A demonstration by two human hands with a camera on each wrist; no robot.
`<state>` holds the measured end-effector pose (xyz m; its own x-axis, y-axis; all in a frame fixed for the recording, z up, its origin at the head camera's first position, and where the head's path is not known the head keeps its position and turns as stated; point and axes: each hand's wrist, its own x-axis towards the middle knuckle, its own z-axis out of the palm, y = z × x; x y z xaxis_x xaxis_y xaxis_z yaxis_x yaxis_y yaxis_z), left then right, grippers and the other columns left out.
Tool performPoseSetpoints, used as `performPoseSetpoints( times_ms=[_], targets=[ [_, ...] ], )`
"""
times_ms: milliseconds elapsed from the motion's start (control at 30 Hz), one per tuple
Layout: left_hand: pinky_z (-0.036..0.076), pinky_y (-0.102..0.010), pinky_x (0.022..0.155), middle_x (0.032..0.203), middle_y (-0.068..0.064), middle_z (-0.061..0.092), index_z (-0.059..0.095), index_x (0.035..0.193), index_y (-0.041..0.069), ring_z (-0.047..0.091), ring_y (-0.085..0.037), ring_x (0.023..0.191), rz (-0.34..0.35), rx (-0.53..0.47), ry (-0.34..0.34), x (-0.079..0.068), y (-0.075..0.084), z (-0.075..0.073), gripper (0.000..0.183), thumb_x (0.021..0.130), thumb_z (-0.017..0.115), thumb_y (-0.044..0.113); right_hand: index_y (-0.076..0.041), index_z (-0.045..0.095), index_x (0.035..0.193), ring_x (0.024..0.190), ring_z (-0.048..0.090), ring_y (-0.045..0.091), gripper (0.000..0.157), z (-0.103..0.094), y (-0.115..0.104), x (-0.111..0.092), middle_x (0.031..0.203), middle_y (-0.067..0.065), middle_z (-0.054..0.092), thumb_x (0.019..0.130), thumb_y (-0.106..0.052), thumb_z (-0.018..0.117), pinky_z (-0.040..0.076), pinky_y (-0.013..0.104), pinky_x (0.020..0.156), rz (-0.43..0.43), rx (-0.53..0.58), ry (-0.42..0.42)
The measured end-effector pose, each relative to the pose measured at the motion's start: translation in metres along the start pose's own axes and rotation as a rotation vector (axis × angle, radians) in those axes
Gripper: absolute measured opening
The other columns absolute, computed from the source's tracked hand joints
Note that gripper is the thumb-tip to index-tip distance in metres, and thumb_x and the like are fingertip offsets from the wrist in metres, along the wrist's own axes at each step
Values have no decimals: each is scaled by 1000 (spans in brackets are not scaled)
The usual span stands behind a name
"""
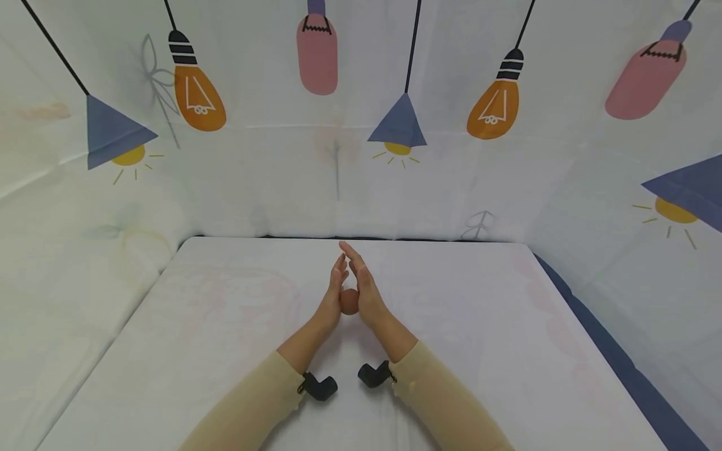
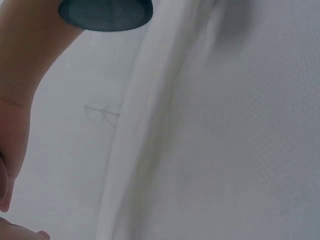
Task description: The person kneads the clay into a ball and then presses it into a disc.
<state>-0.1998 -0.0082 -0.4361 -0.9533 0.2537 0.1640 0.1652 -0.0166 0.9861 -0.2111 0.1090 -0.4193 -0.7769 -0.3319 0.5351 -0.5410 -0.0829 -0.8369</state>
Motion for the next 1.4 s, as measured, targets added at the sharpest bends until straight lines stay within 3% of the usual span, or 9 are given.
performPoseSetpoints(
  times_ms=[233, 367, 433, 567, 767, 967, 1267, 1400],
  targets=[
    [9, -64, 117, 167, -12, 8, 4, 162, 21, 15, -36, 151, -37, -105, -61, -5, 2, 1, 78, 100, 5, 68, 2, 26, 155, 149, 16, 34, 89, -8, 6, 3, 161, 24, 21, 102, -67, 12, 9, 56, 120, 2, 2, -9],
    [5, -62, 117, 167, -13, 7, 5, 162, 19, 12, -37, 151, -15, -222, -51, -5, 5, 2, 87, 96, 9, 76, -1, 26, 156, 150, 15, 32, 82, -8, 12, 2, 163, 19, 22, 104, -62, 11, 8, 56, 120, 37, 0, -25],
    [5, -61, 118, 167, -10, 9, 6, 162, 19, 13, -35, 151, 12, -245, -27, -5, 6, 2, 83, 99, 9, 72, -2, 26, 157, 151, 14, 30, 75, -8, 16, 0, 163, 16, 22, 107, -55, 10, 7, 55, 120, 51, -9, -37],
    [9, -57, 119, 167, -4, 13, 9, 162, 19, 16, -30, 151, 61, -196, 49, -5, 8, 1, 78, 101, 7, 68, -1, 26, 157, 151, 14, 30, 68, -3, 19, -4, 163, 17, 23, 109, -47, 11, 7, 56, 120, 43, -22, -67],
    [8, -53, 120, 166, -5, 16, 9, 162, 19, 15, -23, 152, 85, -122, 133, -4, 8, 0, 78, 101, 5, 67, 2, 28, 155, 151, 13, 36, 84, 7, 15, -10, 163, 20, 20, 104, -64, 13, 11, 63, 116, -20, -94, -107],
    [4, -62, 117, 167, -8, 11, 5, 162, 30, 5, -26, 153, 52, -65, 88, -3, 7, -1, 78, 97, 3, 73, -1, 29, 155, 151, 14, 35, 86, 12, 5, -15, 164, 17, 19, 102, -66, 13, 13, 65, 115, -38, -155, -82],
    [6, -70, 113, 168, 0, 2, 0, 162, 27, 8, -30, 152, 13, -6, 23, -3, 5, 0, 74, 100, 1, 67, -4, 23, 158, 151, 13, 32, 94, 7, -10, -8, 164, 18, 18, 97, -75, 13, 12, 64, 116, -31, -128, -34],
    [6, -69, 114, 168, -3, 1, 1, 162, 24, 7, -32, 152, -2, -19, -9, -3, 3, 1, 70, 103, 2, 61, -2, 23, 157, 151, 14, 31, 93, 2, -10, -3, 164, 17, 20, 98, -74, 14, 13, 59, 118, -56, -125, -16]
  ],
)
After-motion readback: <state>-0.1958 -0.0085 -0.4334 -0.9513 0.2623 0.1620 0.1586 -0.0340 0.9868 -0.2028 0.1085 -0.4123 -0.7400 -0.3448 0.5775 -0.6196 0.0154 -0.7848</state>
